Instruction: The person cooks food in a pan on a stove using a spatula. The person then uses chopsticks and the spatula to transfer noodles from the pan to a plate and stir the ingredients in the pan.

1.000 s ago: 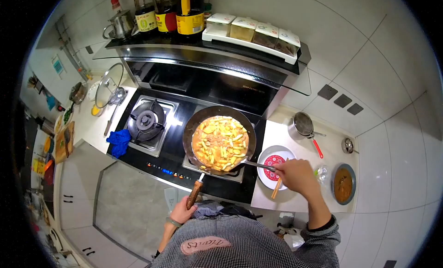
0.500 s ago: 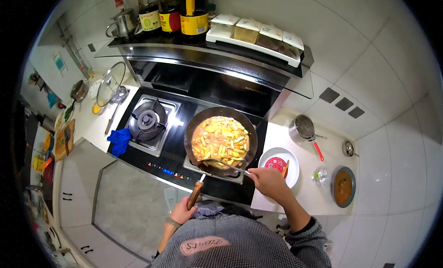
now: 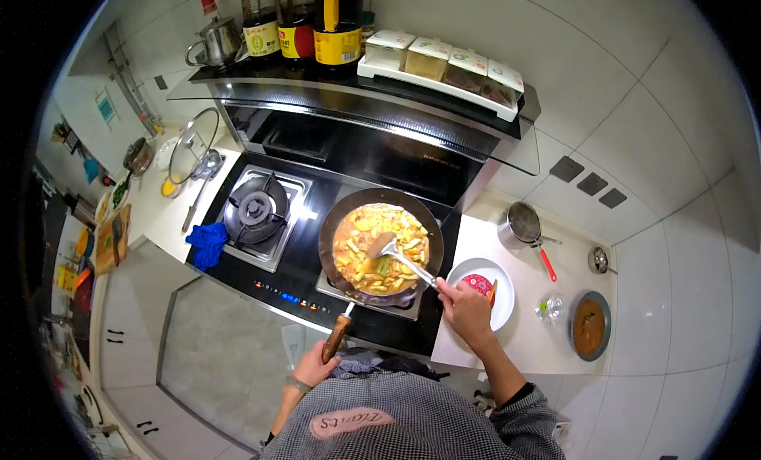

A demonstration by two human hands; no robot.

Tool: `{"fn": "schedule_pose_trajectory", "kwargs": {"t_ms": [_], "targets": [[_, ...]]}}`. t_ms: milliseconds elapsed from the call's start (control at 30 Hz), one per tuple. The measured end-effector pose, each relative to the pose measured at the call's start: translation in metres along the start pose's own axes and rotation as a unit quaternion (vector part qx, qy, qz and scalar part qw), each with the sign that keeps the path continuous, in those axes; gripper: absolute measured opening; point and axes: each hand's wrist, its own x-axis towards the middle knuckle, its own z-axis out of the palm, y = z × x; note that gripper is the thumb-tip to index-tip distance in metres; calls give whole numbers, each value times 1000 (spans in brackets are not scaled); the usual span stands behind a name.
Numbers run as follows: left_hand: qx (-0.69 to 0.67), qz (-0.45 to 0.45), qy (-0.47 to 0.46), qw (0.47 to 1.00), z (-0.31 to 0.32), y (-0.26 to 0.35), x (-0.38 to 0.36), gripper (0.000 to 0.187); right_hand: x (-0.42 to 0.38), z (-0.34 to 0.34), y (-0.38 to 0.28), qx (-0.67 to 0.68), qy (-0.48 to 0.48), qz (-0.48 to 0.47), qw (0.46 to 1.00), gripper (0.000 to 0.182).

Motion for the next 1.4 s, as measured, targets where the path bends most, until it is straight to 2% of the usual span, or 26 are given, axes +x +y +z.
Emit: {"fn": "schedule_pose_trajectory", "kwargs": {"t_ms": [67, 133, 267, 367, 533, 600, 667, 800, 1000, 1067, 1133, 1167, 1267, 1300, 1333, 1400], "targets": [[-4, 4, 1, 1000, 0, -1, -1, 44, -6, 4, 9, -16, 9, 28, 999, 29], [7, 10, -4, 1000, -4, 4, -1, 44, -5, -8, 2, 58, 10, 46, 997, 28], [-8, -11, -7, 1000, -5, 8, -2, 44, -27, -14, -6, 72, -28, 106, 991, 27], [-6, -10, -10, 1000, -2, 3, -2, 43, -34, 1, -3, 84, -15, 107, 991, 27], [-3, -9, -16, 1000, -6, 8, -1, 44, -27, -11, -13, 139, 31, 109, 984, 29], [-6, -12, -20, 1000, -3, 5, 0, 44, -16, 14, -9, 150, 40, 113, 982, 31], [-9, -16, -20, 1000, 0, 0, 1, 43, -4, 46, -5, 217, 66, 87, 970, 31], [10, -6, -4, 1000, -2, 1, 0, 43, 3, 59, -16, 210, 54, 110, 970, 32], [4, 6, 9, 1000, 1, 1, -3, 43, -14, 82, 12, 181, 136, 152, 962, 35], [4, 7, 18, 1000, -1, 3, -3, 42, -23, 80, 13, 198, 113, 157, 961, 35], [16, -11, 4, 1000, -6, 16, -6, 41, -35, 72, 4, 206, 126, 112, 964, 34], [16, -10, 4, 1000, -4, 13, -5, 41, -43, 62, -4, 221, 94, 151, 959, 34], [-15, 0, 8, 1000, 1, 6, -3, 41, -65, 72, -7, 229, 48, 171, 957, 34], [-10, -7, -2, 1000, -1, 8, -3, 42, -69, 76, -5, 217, 64, 128, 966, 37], [-5, -14, -10, 1000, -3, 10, -3, 42, -72, 78, -4, 218, 65, 129, 965, 37], [7, -11, -8, 1000, -2, 8, -2, 42, -78, 78, -3, 380, -27, 212, 900, 41]]}}
